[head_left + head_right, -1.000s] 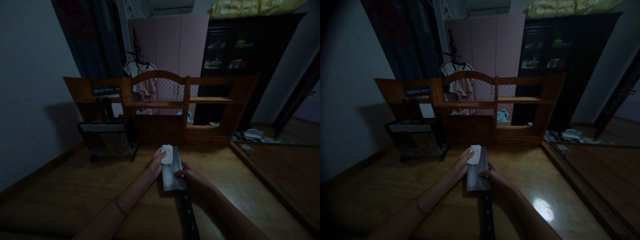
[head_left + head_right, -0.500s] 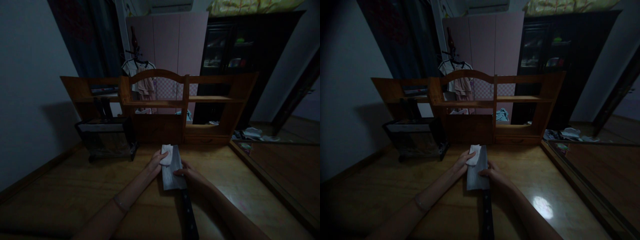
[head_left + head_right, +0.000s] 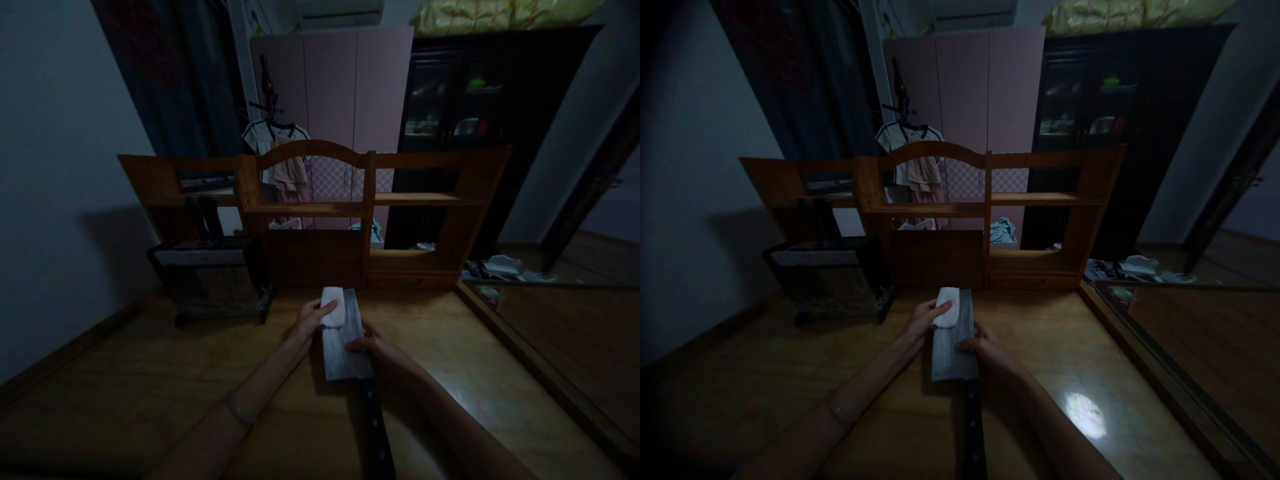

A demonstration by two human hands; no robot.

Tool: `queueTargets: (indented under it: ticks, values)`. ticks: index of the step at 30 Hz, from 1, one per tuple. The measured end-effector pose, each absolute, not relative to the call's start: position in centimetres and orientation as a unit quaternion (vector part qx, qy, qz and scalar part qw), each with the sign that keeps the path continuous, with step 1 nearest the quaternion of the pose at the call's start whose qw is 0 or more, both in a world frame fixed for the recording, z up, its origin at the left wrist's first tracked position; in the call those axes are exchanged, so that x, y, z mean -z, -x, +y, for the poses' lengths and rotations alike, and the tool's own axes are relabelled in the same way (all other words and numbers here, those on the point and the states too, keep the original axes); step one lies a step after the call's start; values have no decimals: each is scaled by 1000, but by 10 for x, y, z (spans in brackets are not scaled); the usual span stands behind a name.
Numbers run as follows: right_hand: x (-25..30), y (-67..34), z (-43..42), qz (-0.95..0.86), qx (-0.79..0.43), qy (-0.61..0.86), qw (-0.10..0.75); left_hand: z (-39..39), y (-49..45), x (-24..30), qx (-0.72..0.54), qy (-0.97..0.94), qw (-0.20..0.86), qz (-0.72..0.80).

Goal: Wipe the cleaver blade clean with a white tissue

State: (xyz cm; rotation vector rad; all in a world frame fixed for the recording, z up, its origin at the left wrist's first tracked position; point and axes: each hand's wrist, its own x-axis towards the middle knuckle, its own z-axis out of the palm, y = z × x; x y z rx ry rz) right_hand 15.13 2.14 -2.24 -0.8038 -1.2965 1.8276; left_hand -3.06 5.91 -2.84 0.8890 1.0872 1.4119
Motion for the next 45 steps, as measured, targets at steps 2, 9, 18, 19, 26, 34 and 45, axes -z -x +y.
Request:
queueTargets:
  ticks: [2,9,18,19,26,34,45]
  values:
    - [24,-151,23,-510,-707,315,375,59,31,29,-598,-379,542,454]
    - [29,-153,27,-505,-706,322,378,57,31,29,-599,-380,586,392]
    - [25,-152,24,-498,-710,321,381,58,31,32,-600,-385,598,366]
    - [25,-152,25,-500,-710,319,380,58,30,32,-603,-383,594,370]
    - [31,-150,28,-489,-717,322,378,58,30,30,-619,-393,539,415]
    - [28,-152,28,-511,-710,325,359,59,30,31,-596,-389,553,433]
    - [29,-153,24,-500,-706,332,376,58,29,32,-583,-393,566,431]
